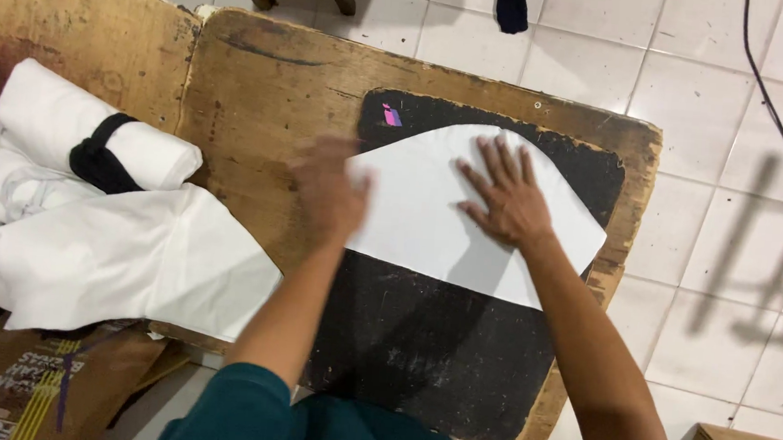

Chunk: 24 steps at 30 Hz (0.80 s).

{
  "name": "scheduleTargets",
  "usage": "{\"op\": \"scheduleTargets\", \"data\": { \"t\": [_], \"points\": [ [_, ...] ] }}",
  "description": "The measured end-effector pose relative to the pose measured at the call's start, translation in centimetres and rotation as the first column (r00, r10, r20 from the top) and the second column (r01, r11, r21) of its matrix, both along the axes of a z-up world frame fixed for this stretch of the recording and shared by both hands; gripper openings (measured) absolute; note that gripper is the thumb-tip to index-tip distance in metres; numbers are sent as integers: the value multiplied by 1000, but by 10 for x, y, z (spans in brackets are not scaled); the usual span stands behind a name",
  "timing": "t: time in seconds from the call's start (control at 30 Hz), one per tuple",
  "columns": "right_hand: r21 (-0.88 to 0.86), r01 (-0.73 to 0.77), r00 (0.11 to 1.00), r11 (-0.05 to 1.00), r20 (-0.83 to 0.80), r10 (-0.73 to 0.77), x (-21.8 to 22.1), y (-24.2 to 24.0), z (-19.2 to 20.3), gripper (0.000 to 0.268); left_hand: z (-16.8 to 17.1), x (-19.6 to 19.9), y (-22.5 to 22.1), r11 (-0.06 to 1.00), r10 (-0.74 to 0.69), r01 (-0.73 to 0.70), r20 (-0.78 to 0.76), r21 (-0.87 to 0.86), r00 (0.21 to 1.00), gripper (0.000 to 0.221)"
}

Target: Aligning and smoothing white fabric pieces onto a printing board.

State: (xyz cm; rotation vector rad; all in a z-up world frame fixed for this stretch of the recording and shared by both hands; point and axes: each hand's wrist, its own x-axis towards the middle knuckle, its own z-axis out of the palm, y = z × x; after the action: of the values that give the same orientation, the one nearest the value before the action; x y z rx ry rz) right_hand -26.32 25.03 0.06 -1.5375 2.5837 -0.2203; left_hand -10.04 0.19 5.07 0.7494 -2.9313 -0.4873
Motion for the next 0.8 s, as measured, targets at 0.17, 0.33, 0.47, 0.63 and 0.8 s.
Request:
{"op": "scheduleTargets", "data": {
  "t": [0.17,0.33,0.47,0.63,0.8],
  "points": [
    [48,182,983,982,5,-183,-32,-15,12,76,-9,28,9,988,47,-28,126,-151,991,89],
    [84,202,978,976,39,-206,-31,-15,12,75,12,46,28,964,-236,195,240,181,942,81],
    [91,222,974,971,23,-225,-30,-18,9,75,40,50,-20,928,332,-363,252,87,909,92],
    [56,378,925,924,-7,-379,-1,-26,34,67,-19,78,35,959,-271,232,281,162,921,80],
    [58,486,873,872,-64,-483,57,-11,17,69,-42,81,62,976,-208,195,155,94,966,78]
  ]
}}
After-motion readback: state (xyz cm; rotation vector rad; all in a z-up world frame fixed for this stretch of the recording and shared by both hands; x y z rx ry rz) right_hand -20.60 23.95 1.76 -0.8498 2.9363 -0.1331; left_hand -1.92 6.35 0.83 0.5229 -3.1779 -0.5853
